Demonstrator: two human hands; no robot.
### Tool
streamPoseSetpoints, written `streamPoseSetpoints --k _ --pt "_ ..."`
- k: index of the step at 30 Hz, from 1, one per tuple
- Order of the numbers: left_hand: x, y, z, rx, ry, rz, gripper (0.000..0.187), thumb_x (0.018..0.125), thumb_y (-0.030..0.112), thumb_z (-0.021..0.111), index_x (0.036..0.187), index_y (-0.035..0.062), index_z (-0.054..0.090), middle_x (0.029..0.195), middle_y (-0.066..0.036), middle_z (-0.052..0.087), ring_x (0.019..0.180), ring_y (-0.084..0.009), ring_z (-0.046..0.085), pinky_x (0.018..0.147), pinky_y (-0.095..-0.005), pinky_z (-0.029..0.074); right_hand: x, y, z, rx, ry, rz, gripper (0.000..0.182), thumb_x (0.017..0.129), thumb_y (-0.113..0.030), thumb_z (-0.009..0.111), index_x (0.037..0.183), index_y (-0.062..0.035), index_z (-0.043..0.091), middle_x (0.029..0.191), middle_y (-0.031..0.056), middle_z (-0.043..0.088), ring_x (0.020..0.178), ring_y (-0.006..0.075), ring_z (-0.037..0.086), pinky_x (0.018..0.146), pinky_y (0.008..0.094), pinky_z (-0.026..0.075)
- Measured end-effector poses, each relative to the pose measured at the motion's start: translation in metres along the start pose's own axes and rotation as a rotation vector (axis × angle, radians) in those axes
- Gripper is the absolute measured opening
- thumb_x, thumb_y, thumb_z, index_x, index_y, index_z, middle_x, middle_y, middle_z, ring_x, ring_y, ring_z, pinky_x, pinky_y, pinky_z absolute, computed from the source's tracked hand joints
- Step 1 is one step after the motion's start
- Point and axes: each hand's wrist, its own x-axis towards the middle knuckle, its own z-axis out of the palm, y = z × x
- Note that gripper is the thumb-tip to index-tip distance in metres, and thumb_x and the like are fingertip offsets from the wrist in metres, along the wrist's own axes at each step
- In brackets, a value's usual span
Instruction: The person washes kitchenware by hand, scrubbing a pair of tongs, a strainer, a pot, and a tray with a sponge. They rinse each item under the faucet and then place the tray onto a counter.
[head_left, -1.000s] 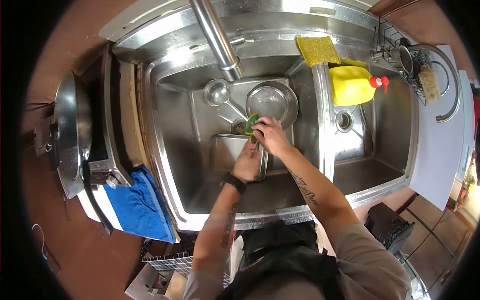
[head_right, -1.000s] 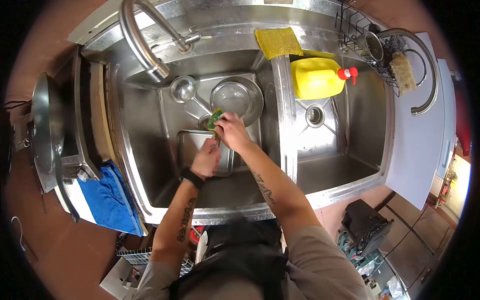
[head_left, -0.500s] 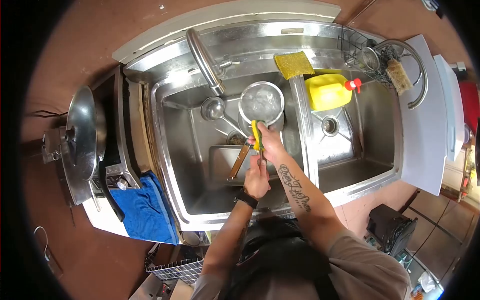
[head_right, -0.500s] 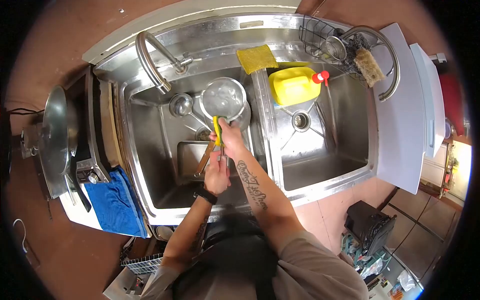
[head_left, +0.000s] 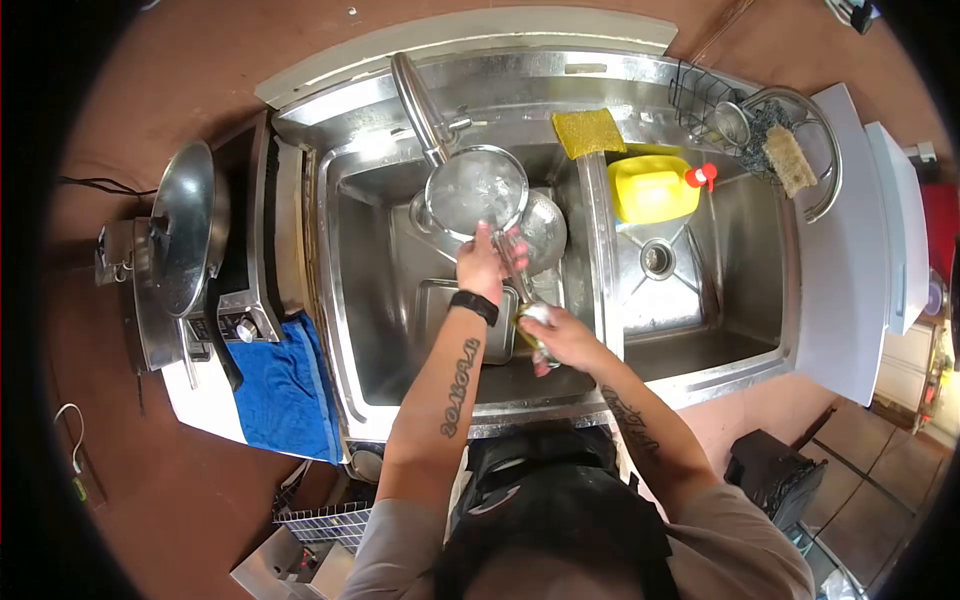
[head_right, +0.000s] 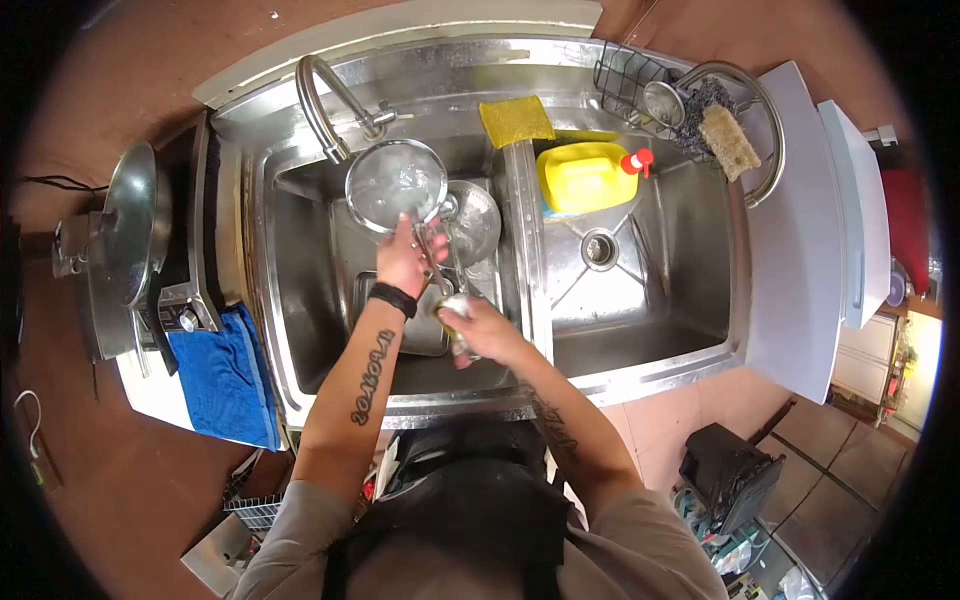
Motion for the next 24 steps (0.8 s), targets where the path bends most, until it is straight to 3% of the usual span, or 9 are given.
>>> streamPoseSetpoints --k 3,5,9,11,15,19,21,23,24 --pt "-0.023 0.005 0.023 0.065 0.163 0.119 0.033 0.1 0.036 0.048 0.098 0.0034 0.051 0.08 -0.007 0.063 0.053 -0.0153 0.055 0.042 -0.0286 0.045 -0.001 -0.022 -0.027 -0.3 0.119 -0.023 0.036 0.096 -0.034 0.057 0.111 -0.0007 0.054 0.078 0.0166 0.065 0.061 0.0233 0.068 0.05 0.0348 0.054" --pt "-0.021 -0.002 0.014 0.228 0.186 0.159 0.029 0.101 0.036 0.048 0.094 0.0078 0.051 0.071 -0.001 0.056 0.049 -0.0098 0.05 0.039 -0.0253 0.038 0.008 -0.028 -0.032 -0.337 0.694 -0.441 0.039 0.095 -0.033 0.057 0.117 -0.0013 0.052 0.08 0.018 0.066 0.069 0.0314 0.069 0.059 0.0401 0.054" --pt "-0.065 -0.025 0.047 0.364 0.003 0.084 0.025 0.102 0.03 0.045 0.088 0.0103 0.048 0.062 0.005 0.043 0.046 -0.0049 0.038 0.037 -0.0234 0.03 0.029 -0.095 -0.026 -0.985 0.698 -0.748 0.049 0.092 -0.029 0.056 0.136 -0.0128 0.039 0.117 0.0226 0.056 0.102 0.0407 0.059 0.084 0.0479 0.047" --pt "-0.088 -0.017 0.054 0.356 -0.018 -0.024 0.023 0.102 0.027 0.045 0.087 0.01 0.047 0.06 0.006 0.04 0.044 -0.0052 0.037 0.036 -0.0243 0.031 0.055 -0.104 -0.046 -1.171 0.95 -0.972 0.048 0.089 -0.028 0.06 0.132 -0.0144 0.044 0.122 0.0221 0.05 0.105 0.0378 0.056 0.088 0.0507 0.042" --pt "-0.084 -0.015 0.045 0.409 -0.048 0.026 0.028 0.101 0.025 0.047 0.083 0.0044 0.051 0.06 0.001 0.049 0.045 -0.0085 0.042 0.038 -0.0268 0.034 0.049 -0.085 -0.06 -1.23 0.683 -0.872 0.042 0.085 -0.026 0.064 0.124 -0.0105 0.055 0.114 0.0142 0.056 0.104 0.0326 0.057 0.088 0.0435 0.042" --pt "-0.064 -0.024 0.008 0.701 -0.054 0.337 0.032 0.098 0.02 0.048 0.075 -0.0026 0.052 0.06 -0.013 0.052 0.051 -0.0244 0.05 0.052 -0.0387 0.041 0.027 -0.061 -0.063 -1.054 0.389 -0.921 0.033 0.08 -0.012 0.068 0.11 -0.0069 0.056 0.108 0.0133 0.057 0.104 0.0345 0.057 0.086 0.0456 0.047" --pt "-0.066 -0.032 0.003 0.832 -0.044 0.34 0.033 0.097 0.021 0.049 0.076 -0.0038 0.052 0.063 -0.019 0.054 0.056 -0.031 0.054 0.055 -0.0428 0.042 0.036 -0.064 -0.071 -1.056 0.506 -0.878 0.031 0.079 -0.008 0.067 0.107 -0.0043 0.055 0.102 0.0168 0.058 0.1 0.0373 0.057 0.084 0.0465 0.048" --pt "-0.059 -0.05 0.007 0.881 -0.042 0.308 0.032 0.095 0.021 0.049 0.078 -0.0051 0.053 0.067 -0.023 0.057 0.062 -0.035 0.058 0.06 -0.0457 0.043 0.043 -0.09 -0.056 -0.52 0.955 -0.868 0.03 0.08 -0.008 0.067 0.107 -0.0025 0.054 0.098 0.0204 0.058 0.093 0.039 0.058 0.081 0.0461 0.048" --pt "-0.055 -0.059 0.009 0.906 -0.042 0.292 0.031 0.095 0.021 0.049 0.08 -0.0057 0.054 0.069 -0.025 0.059 0.065 -0.037 0.06 0.062 -0.0471 0.044 0.051 -0.089 -0.043 -0.346 0.915 -0.785 0.025 0.081 -0.009 0.066 0.102 -0.0008 0.055 0.094 0.0212 0.059 0.087 0.0404 0.06 0.079 0.0457 0.048"
